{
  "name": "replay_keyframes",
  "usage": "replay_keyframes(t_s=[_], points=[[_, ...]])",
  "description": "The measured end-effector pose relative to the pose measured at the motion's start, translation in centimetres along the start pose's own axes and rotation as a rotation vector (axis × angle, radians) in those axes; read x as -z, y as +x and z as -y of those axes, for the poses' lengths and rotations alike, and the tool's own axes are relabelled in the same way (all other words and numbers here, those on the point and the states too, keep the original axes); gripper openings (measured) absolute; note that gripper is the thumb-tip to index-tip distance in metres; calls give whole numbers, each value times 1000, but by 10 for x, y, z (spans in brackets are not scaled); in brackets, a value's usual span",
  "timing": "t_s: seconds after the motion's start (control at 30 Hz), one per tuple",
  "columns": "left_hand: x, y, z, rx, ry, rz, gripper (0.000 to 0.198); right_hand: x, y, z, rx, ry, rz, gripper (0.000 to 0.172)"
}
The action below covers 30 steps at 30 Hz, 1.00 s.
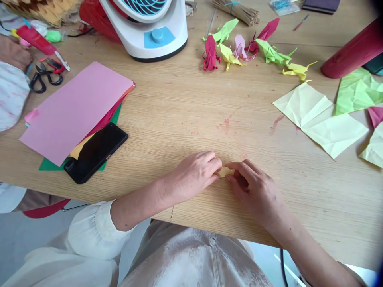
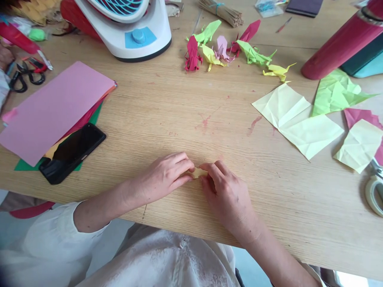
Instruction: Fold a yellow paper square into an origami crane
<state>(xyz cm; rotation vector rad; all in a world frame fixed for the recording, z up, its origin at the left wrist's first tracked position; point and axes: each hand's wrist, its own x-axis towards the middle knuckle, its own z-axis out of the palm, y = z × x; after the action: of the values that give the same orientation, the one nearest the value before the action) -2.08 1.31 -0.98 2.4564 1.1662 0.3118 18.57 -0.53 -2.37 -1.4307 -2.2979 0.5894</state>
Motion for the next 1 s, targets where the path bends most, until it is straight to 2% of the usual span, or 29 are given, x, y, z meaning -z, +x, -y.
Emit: replay_keyframes(t_s=[0.17, 0.3, 0.4, 0.77, 1.0], points=[[-7, -1, 0, 73, -68, -77, 4, 1, 3, -2, -8, 75, -11, 18], [-8, -2, 1, 77, -116, -83, 4, 3, 5, -1, -21, 163, -23, 14], [-7, -3, 2, 69, -143, -85, 6, 3, 6, -1, 24, 177, -25, 12], [-7, -12, -2, 26, -149, -119, 15, 4, -7, -9, 251, -39, -32, 15], [-10, -21, 2, -107, 30, -189, 23, 3, -14, -17, 313, -77, -40, 16]])
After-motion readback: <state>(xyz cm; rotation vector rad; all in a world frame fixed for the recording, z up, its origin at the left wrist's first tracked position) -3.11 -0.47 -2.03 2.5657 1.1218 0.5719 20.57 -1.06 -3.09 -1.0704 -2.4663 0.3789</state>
